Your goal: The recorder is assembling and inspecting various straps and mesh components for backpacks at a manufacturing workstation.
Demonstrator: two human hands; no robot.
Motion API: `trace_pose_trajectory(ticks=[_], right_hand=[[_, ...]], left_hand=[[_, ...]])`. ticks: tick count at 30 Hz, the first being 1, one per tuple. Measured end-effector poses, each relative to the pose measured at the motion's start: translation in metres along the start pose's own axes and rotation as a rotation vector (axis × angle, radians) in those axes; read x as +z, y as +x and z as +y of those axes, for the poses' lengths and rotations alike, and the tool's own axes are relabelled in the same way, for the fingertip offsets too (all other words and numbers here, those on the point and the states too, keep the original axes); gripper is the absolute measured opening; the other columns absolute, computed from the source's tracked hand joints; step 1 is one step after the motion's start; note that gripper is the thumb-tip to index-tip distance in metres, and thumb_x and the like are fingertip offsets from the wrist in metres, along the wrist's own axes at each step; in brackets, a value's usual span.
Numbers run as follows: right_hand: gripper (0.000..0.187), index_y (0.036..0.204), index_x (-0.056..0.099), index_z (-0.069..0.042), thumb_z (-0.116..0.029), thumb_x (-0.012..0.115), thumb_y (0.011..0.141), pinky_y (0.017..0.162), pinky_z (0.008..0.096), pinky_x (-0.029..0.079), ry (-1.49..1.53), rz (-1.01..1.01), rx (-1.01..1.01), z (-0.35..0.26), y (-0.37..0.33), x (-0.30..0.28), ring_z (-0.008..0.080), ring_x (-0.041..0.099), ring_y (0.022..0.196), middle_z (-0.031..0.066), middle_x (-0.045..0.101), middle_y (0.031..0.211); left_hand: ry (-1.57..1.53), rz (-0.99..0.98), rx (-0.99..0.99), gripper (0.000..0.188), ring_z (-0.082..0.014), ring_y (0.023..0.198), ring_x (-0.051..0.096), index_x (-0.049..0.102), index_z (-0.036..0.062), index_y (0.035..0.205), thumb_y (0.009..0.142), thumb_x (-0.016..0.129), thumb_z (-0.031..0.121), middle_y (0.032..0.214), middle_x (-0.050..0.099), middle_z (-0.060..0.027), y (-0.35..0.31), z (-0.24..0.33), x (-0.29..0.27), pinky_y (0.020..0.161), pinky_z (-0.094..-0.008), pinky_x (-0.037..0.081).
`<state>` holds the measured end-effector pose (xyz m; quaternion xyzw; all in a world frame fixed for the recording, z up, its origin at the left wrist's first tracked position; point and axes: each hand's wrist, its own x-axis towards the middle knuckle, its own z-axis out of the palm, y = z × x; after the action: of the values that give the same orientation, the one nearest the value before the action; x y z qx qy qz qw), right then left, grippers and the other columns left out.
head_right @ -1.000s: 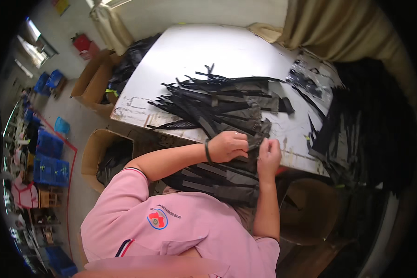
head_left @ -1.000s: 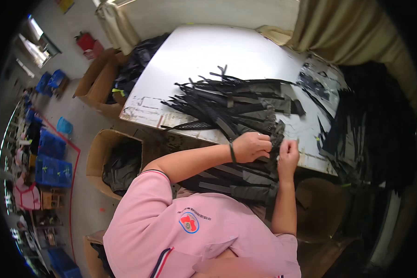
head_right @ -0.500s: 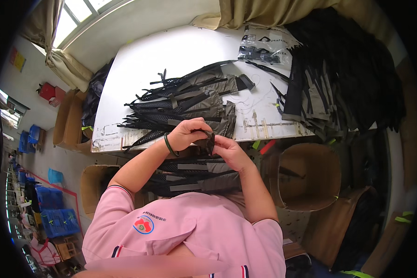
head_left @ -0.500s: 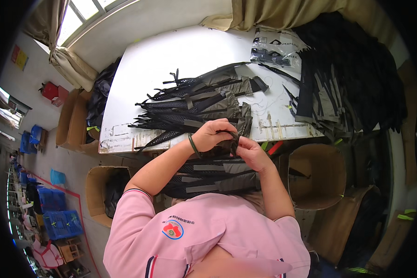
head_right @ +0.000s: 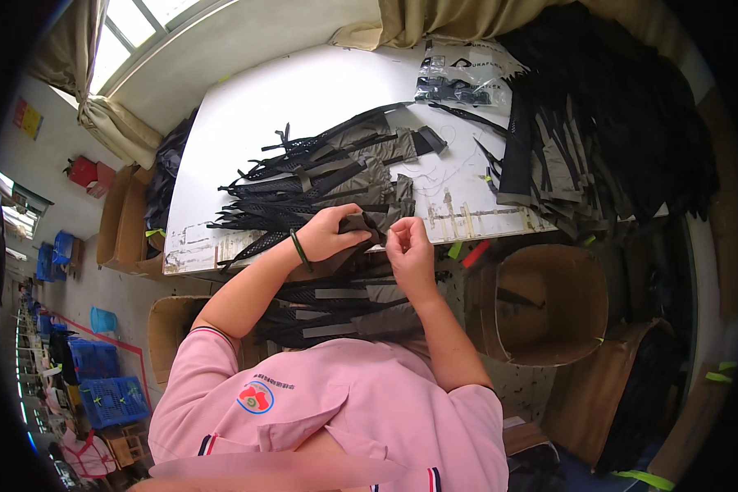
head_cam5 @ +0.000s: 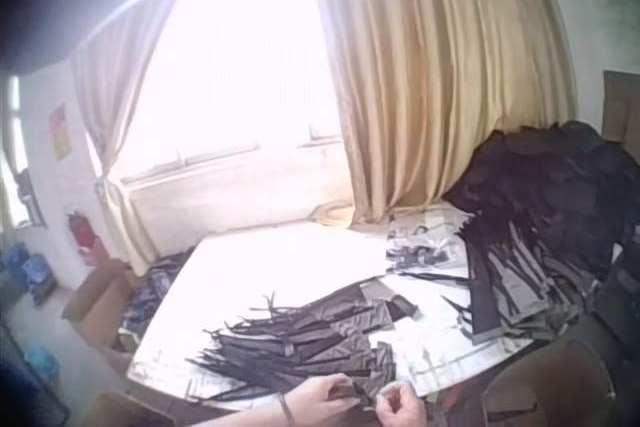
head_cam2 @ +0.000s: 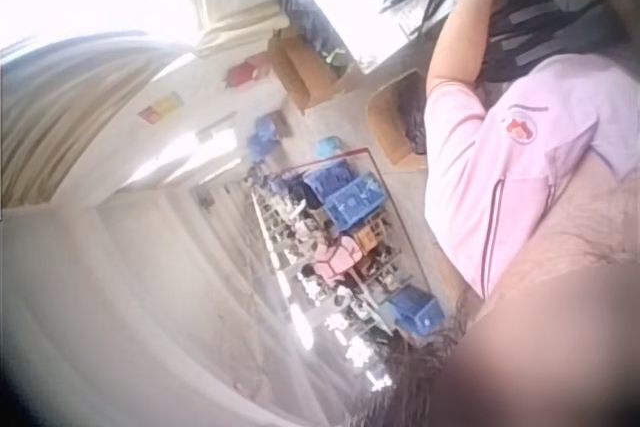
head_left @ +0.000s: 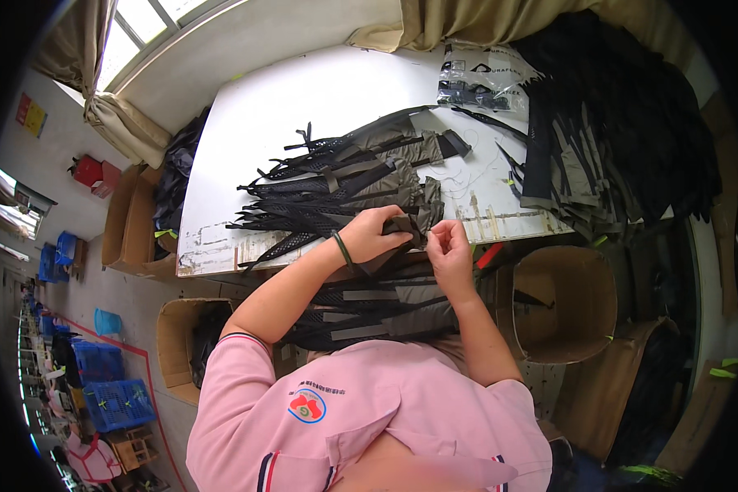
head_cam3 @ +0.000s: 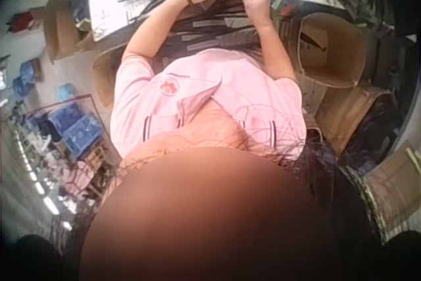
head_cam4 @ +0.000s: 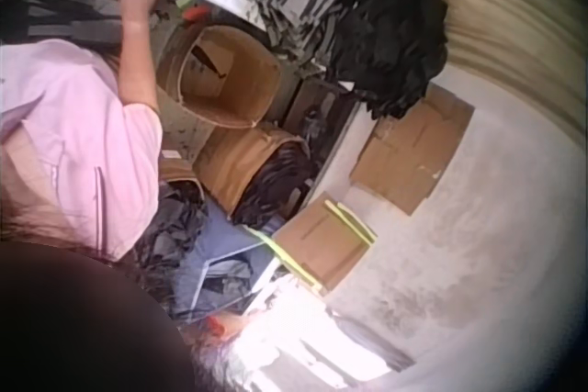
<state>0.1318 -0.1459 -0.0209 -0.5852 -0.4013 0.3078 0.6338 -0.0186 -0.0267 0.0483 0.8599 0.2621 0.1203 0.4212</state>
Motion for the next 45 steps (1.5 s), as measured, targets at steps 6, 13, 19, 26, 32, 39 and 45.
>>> trace_pose_trajectory(ticks=[6,13,19,26,32,39,45], right_hand=[[0.039,0.119,0.046,-0.004,-0.012,0.067,0.087,0.061,0.0209,0.043,-0.004,-0.114,-0.145,-0.019,0.002,0.0,0.0054,0.052,0.07,0.0002,0.054,0.081],[0.009,0.094,0.06,-0.002,-0.011,0.061,0.091,0.061,0.0192,0.042,0.214,-0.156,0.158,-0.025,-0.005,-0.022,0.0022,0.05,0.069,-0.0051,0.057,0.077],[0.01,0.088,0.056,-0.001,-0.009,0.061,0.088,0.057,0.0241,0.043,-0.276,-0.227,0.248,0.019,-0.059,-0.08,0.0067,0.047,0.06,0.0034,0.055,0.066],[0.031,0.093,0.054,-0.004,-0.027,0.071,0.08,0.063,0.0432,0.048,-0.781,-0.256,0.398,0.05,-0.104,-0.084,0.0337,0.063,0.071,0.0162,0.063,0.073],[0.025,0.095,0.056,-0.007,-0.025,0.069,0.082,0.064,0.0408,0.048,-0.775,-0.132,0.138,0.004,-0.043,-0.075,0.029,0.061,0.069,0.0095,0.062,0.071],[0.044,0.109,0.053,-0.006,-0.03,0.073,0.079,0.08,0.0388,0.045,-0.665,0.066,-0.308,0.007,-0.001,-0.016,0.0302,0.056,0.097,0.0121,0.058,0.103],[0.066,0.122,0.045,-0.007,-0.038,0.077,0.073,0.093,0.0434,0.039,-0.736,0.172,-0.377,0.021,0.048,0.019,0.0325,0.047,0.114,0.0134,0.05,0.119]], left_hand=[[-0.221,0.055,-0.106,0.039,-0.0149,0.063,0.053,0.067,-0.0038,0.09,0.086,0.067,0.035,0.07,0.064,-0.0143,0.005,-0.027,0.007,0.064,-0.0338,0.047],[-0.149,-0.372,-0.115,0.044,-0.0123,0.073,0.058,0.063,-0.0013,0.102,0.077,0.078,0.032,0.081,0.067,-0.006,-0.021,-0.019,-0.009,0.068,-0.03,0.047],[0.178,-0.919,-0.208,0.044,-0.0213,0.08,0.064,0.064,0.0016,0.101,0.079,0.074,0.038,0.086,0.068,-0.0122,-0.084,-0.068,-0.013,0.073,-0.0331,0.049],[0.376,0.08,0.131,0.029,-0.0301,0.085,0.057,0.063,0.0095,0.099,0.08,0.07,0.031,0.088,0.058,-0.0106,-0.013,-0.091,0.012,0.073,-0.0392,0.047],[0.752,0.194,0.132,0.038,-0.0295,0.103,0.05,0.061,0.0131,0.1,0.069,0.078,0.029,0.1,0.055,-0.0086,0.052,-0.092,0.046,0.086,-0.0398,0.039],[0.454,0.299,0.289,0.019,-0.0305,0.081,0.06,0.062,0.0084,0.08,0.074,0.073,0.022,0.082,0.062,-0.008,0.054,-0.076,0.029,0.069,-0.0409,0.047],[0.406,0.421,0.232,0.01,-0.0327,0.075,0.062,0.064,0.0065,0.081,0.078,0.068,0.016,0.079,0.064,-0.0112,0.071,-0.078,0.007,0.066,-0.04,0.05]])
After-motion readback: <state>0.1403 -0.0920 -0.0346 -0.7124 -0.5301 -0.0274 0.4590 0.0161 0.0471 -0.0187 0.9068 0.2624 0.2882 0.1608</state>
